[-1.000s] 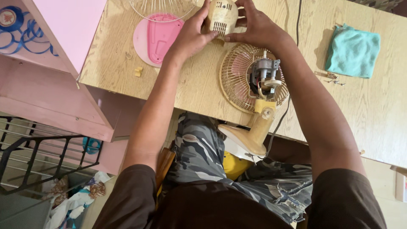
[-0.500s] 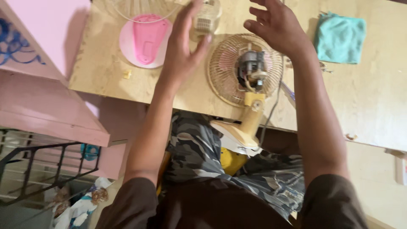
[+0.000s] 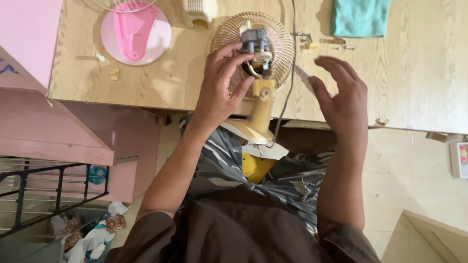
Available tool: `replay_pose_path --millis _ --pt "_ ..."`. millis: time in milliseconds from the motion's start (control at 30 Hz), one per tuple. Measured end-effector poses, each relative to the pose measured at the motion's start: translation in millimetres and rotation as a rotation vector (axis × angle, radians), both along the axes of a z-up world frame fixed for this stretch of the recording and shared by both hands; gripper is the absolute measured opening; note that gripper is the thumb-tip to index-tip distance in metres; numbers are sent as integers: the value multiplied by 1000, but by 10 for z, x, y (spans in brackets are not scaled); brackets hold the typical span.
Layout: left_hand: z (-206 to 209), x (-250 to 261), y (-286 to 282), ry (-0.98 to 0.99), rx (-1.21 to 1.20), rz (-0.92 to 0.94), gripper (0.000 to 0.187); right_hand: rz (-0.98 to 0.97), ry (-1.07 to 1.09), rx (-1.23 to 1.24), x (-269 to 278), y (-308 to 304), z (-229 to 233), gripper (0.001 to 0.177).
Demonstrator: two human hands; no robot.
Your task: The person disassembles a small electric fan by removing the rear cover and unscrewing the motor housing. They then reassemble the fan by reattaching the motor, securing the blades, and wiping the blades with a cloth.
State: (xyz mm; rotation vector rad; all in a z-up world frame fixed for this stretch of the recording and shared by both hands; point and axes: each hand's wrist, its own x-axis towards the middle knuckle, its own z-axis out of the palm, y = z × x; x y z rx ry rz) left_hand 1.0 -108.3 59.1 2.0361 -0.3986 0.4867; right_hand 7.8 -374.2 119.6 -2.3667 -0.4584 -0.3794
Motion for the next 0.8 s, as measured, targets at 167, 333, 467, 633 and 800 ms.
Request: replay_pose_path --millis 167,333,467,633,800 --pt "-135 23 -193 -114 93 85 50 -169 -61 -179 -172 -364 -269 29" --pt "-193 61 -314 -135 55 117 60 -257 8 -277 -233 -635 -598 39" --pt "-167 -14 -318 -139 32 113 58 -273 -22 -304 -245 -719 -778 40" --pt "-108 -96 -356 -66 26 115 49 -266 -54 -252 -226 -738 -840 25" --pt "-92 -145 -348 -59 291 237 51 -241 -86 -220 -215 -721 -847 17"
